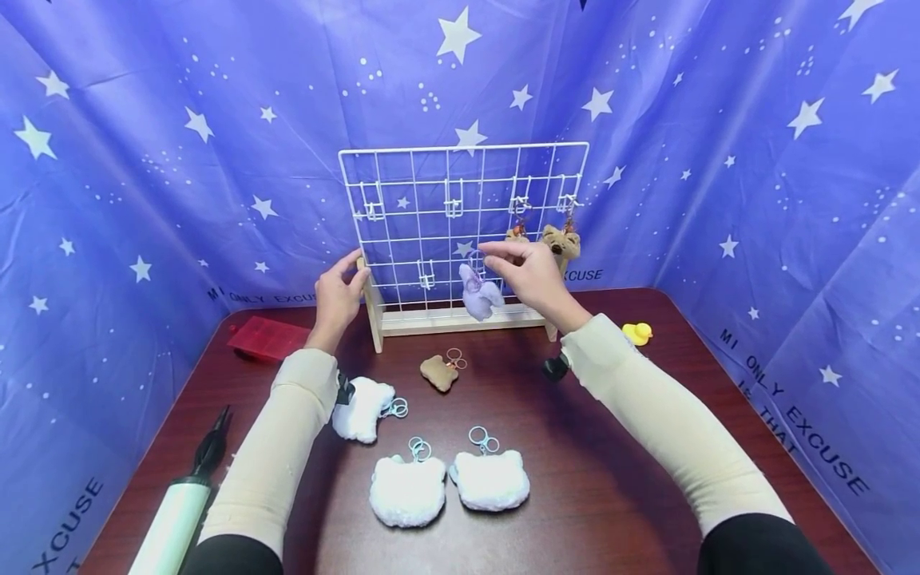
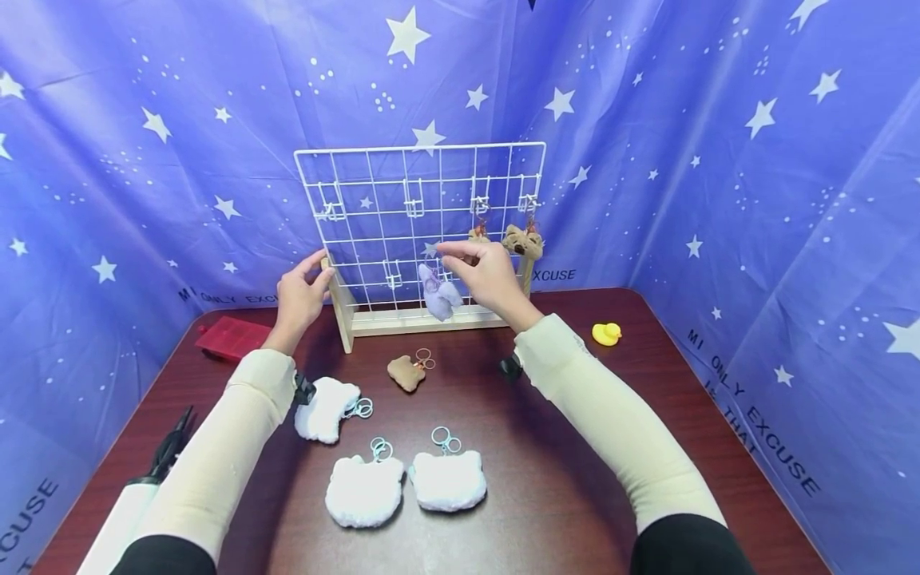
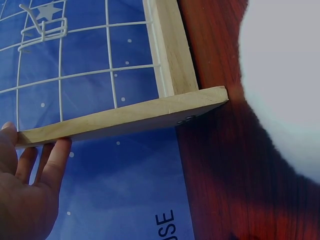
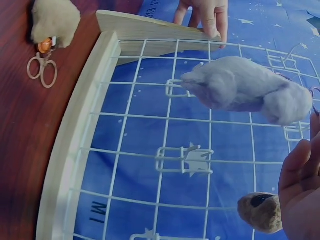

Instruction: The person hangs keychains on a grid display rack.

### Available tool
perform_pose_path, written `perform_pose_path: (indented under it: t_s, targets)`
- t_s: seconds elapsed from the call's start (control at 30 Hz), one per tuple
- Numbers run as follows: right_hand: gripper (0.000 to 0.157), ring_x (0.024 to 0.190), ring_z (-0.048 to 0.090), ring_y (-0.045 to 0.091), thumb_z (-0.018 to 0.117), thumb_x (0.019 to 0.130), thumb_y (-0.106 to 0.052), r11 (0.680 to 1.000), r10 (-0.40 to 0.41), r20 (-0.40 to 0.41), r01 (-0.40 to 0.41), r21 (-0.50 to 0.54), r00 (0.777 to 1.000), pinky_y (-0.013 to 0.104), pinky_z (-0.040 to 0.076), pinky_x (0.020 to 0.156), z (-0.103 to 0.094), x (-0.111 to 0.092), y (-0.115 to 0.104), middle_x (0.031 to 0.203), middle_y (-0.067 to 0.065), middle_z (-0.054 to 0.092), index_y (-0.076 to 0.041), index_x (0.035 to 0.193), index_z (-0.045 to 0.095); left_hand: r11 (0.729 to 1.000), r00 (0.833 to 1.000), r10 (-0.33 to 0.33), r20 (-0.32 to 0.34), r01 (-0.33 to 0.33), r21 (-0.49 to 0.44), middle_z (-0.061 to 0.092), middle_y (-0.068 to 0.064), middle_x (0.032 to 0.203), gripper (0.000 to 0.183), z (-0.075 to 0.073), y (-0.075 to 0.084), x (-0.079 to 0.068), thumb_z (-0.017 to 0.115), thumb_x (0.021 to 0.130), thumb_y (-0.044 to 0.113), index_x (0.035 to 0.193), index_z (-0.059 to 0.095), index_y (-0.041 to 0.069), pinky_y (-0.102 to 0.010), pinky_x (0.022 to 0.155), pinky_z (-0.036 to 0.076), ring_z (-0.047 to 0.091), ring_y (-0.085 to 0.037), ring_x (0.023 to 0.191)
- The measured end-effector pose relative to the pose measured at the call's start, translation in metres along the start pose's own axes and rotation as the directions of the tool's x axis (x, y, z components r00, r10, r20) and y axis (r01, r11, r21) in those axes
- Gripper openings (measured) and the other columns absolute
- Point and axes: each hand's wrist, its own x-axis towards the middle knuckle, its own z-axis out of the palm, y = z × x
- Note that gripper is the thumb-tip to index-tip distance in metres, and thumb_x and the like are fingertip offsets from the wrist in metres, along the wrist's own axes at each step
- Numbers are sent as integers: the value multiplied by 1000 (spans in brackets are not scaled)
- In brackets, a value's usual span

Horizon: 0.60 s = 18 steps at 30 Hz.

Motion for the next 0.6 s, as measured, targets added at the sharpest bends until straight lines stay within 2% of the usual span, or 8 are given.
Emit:
perform_pose_path:
  t_s: [0.23, 0.5, 0.6]
  targets:
    - [22, 65, 52, 10, 72, 95, -16, 999, -13, -4, 13, 39, 1000, 18, 43, 54, 4, 9, -10, 93, 10, 77, -13, 116, 78, 1000, 1000, 8, -6, -8, -16, 75, -12, 121, 40, 0, 2, -1, 72, 97, 21, 136, 68, 25, -5, 54, 51, 60, -1, 63]
    - [24, 66, 55, 5, 72, 95, -17, 999, -23, -36, 24, 21, 999, 17, 46, 57, 9, 23, -23, 103, 11, 79, -9, 117, 77, 1000, 1000, 11, -14, -11, 5, 75, -12, 120, 39, 0, 1, 0, 72, 96, 21, 135, 68, 24, -6, 54, 52, 66, -11, 67]
    - [24, 67, 55, 8, 72, 95, -16, 1000, -17, -40, 18, 22, 999, 17, 46, 56, 10, 26, -26, 107, 11, 79, -9, 118, 77, 1000, 1000, 18, -13, -18, 7, 75, -12, 119, 39, 1, 0, 1, 72, 96, 20, 135, 68, 23, -7, 55, 53, 66, -12, 68]
